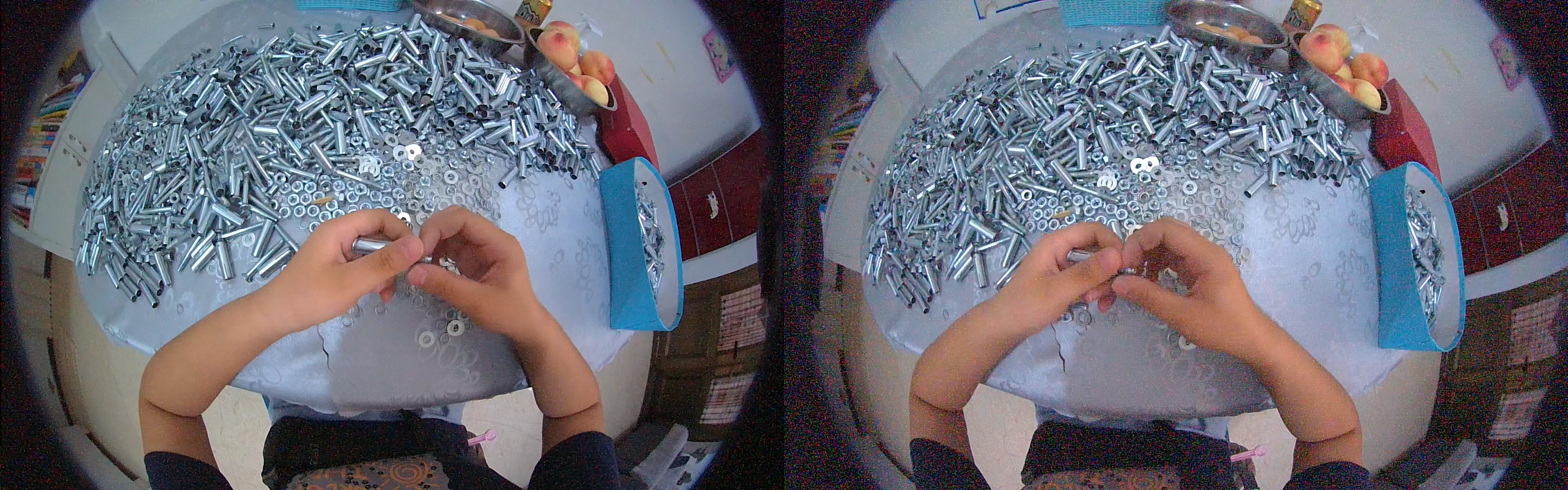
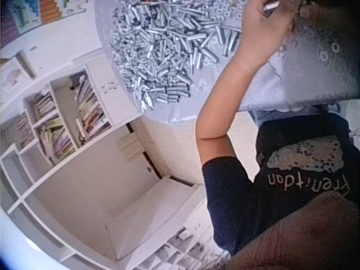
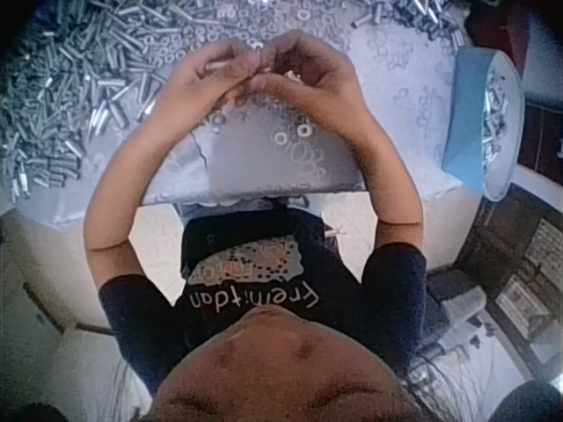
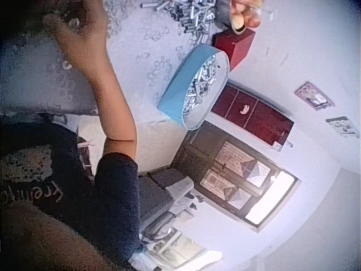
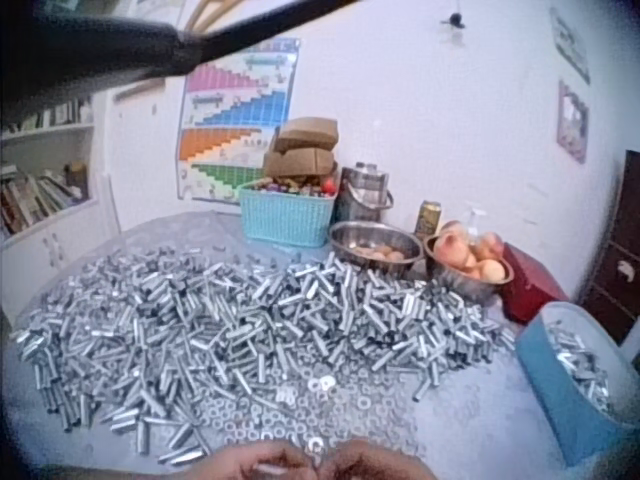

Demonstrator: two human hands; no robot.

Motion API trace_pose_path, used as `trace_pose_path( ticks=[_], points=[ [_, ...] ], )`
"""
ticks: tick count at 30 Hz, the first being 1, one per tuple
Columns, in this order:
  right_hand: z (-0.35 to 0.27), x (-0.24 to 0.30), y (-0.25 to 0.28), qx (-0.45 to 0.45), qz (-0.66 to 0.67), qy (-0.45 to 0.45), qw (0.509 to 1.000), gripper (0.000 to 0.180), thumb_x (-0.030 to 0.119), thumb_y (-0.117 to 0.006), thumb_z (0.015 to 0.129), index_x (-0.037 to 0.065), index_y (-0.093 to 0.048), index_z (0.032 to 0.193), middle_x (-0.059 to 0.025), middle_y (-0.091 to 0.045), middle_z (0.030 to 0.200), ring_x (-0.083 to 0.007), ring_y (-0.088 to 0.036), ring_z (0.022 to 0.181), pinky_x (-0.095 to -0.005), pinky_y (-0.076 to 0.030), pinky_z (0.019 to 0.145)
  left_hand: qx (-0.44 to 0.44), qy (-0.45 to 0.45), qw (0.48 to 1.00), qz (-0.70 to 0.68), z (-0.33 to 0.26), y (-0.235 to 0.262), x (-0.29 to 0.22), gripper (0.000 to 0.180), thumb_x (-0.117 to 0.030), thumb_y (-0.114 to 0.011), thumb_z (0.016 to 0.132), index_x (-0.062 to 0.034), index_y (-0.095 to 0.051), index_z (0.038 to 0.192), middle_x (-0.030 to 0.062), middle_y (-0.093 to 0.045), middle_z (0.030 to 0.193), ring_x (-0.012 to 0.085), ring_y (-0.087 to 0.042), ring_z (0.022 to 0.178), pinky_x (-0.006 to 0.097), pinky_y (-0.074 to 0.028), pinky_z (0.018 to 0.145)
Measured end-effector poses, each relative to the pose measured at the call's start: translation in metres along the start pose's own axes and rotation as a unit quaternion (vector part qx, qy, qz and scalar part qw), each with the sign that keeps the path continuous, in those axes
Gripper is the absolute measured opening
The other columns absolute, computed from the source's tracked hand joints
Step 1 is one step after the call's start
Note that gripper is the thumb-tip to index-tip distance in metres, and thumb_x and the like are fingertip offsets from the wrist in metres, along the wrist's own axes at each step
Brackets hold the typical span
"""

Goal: The person sits at a table covered with metal bolts and washers, repeatedly picking up a bolt and a washer to assemble them by hand. They place the completed assemblies into a blue container on the right side of the table. The task involves repetitive manual handling of small hardware components.

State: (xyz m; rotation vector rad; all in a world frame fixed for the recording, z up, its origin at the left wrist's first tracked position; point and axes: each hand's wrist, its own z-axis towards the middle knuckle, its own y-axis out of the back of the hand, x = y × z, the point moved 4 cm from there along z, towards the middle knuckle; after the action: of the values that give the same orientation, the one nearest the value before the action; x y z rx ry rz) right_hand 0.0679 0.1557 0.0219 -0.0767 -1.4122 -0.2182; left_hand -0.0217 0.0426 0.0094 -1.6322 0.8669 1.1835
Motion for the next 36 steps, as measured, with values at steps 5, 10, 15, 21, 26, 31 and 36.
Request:
trace_pose_path(
  ticks=[5, 10, 15, 21, 26, 31, 36],
  points=[
    [0.002, 0.007, 0.003, -0.017, -0.076, 0.053, 0.996, 0.019, 0.006, -0.065, 0.074, 0.004, -0.057, 0.091, -0.0039, -0.057, 0.088, -0.0126, -0.054, 0.080, -0.0243, -0.042, 0.068, -0.018, 0.022, 1.000, -0.003, -0.002, 0.000, -0.004, 0.031, -0.028, -0.058, 0.083, 0.0002, -0.053, 0.095, 0.0027, -0.055, 0.080, 0.0076, -0.052, 0.062, 0.020, -0.042, 0.056],
    [0.001, 0.010, 0.002, -0.037, -0.146, 0.087, 0.985, 0.020, 0.007, -0.065, 0.073, 0.004, -0.058, 0.092, -0.0055, -0.060, 0.089, -0.0140, -0.057, 0.080, -0.0256, -0.043, 0.066, -0.016, 0.028, 0.999, -0.011, -0.002, 0.000, -0.003, 0.034, -0.028, -0.061, 0.081, 0.0004, -0.053, 0.097, 0.0036, -0.057, 0.083, 0.0072, -0.052, 0.063, 0.020, -0.042, 0.055],
    [0.000, 0.017, 0.002, -0.057, -0.183, 0.100, 0.976, 0.017, 0.004, -0.065, 0.073, 0.004, -0.059, 0.090, -0.0078, -0.061, 0.088, -0.0160, -0.058, 0.081, -0.0273, -0.044, 0.067, -0.043, 0.013, 0.999, 0.010, -0.003, 0.002, -0.007, 0.031, -0.025, -0.061, 0.082, 0.0007, -0.056, 0.097, 0.0037, -0.058, 0.083, 0.0074, -0.053, 0.062, 0.021, -0.043, 0.055],
    [0.000, 0.024, 0.005, -0.058, -0.252, 0.160, 0.953, 0.020, 0.001, -0.066, 0.071, 0.004, -0.060, 0.090, -0.0087, -0.062, 0.088, -0.0170, -0.059, 0.079, -0.0282, -0.045, 0.069, -0.034, -0.006, 0.999, 0.008, -0.003, 0.003, -0.008, 0.026, -0.022, -0.060, 0.083, 0.0005, -0.057, 0.096, 0.0031, -0.058, 0.082, 0.0087, -0.055, 0.063, 0.021, -0.044, 0.056],
    [-0.005, 0.034, 0.008, -0.114, -0.247, 0.196, 0.942, 0.020, -0.002, -0.066, 0.069, 0.004, -0.060, 0.087, -0.0082, -0.061, 0.086, -0.0161, -0.058, 0.078, -0.0265, -0.045, 0.070, -0.036, -0.021, 0.999, 0.000, -0.003, 0.000, -0.011, 0.023, -0.021, -0.059, 0.083, 0.0004, -0.057, 0.091, 0.0036, -0.057, 0.078, 0.0100, -0.056, 0.062, 0.021, -0.043, 0.055],
    [-0.007, 0.035, 0.034, -0.239, -0.124, 0.177, 0.946, 0.018, -0.005, -0.064, 0.071, 0.000, -0.057, 0.087, -0.0074, -0.059, 0.086, -0.0134, -0.055, 0.078, -0.0241, -0.043, 0.072, -0.074, -0.019, 0.996, -0.052, -0.002, 0.009, -0.006, 0.018, -0.015, -0.055, 0.083, 0.0012, -0.056, 0.089, 0.0021, -0.050, 0.066, 0.0096, -0.052, 0.055, 0.023, -0.044, 0.056],
    [-0.004, 0.029, 0.046, -0.296, -0.065, 0.114, 0.946, 0.015, -0.003, -0.062, 0.075, -0.002, -0.057, 0.089, -0.0055, -0.058, 0.087, -0.0105, -0.053, 0.079, -0.0226, -0.042, 0.073, -0.087, -0.010, 0.973, -0.212, 0.000, 0.014, -0.009, 0.015, -0.014, -0.050, 0.084, 0.0004, -0.053, 0.084, -0.0010, -0.040, 0.058, 0.0083, -0.040, 0.049, 0.029, -0.047, 0.059]
  ],
)
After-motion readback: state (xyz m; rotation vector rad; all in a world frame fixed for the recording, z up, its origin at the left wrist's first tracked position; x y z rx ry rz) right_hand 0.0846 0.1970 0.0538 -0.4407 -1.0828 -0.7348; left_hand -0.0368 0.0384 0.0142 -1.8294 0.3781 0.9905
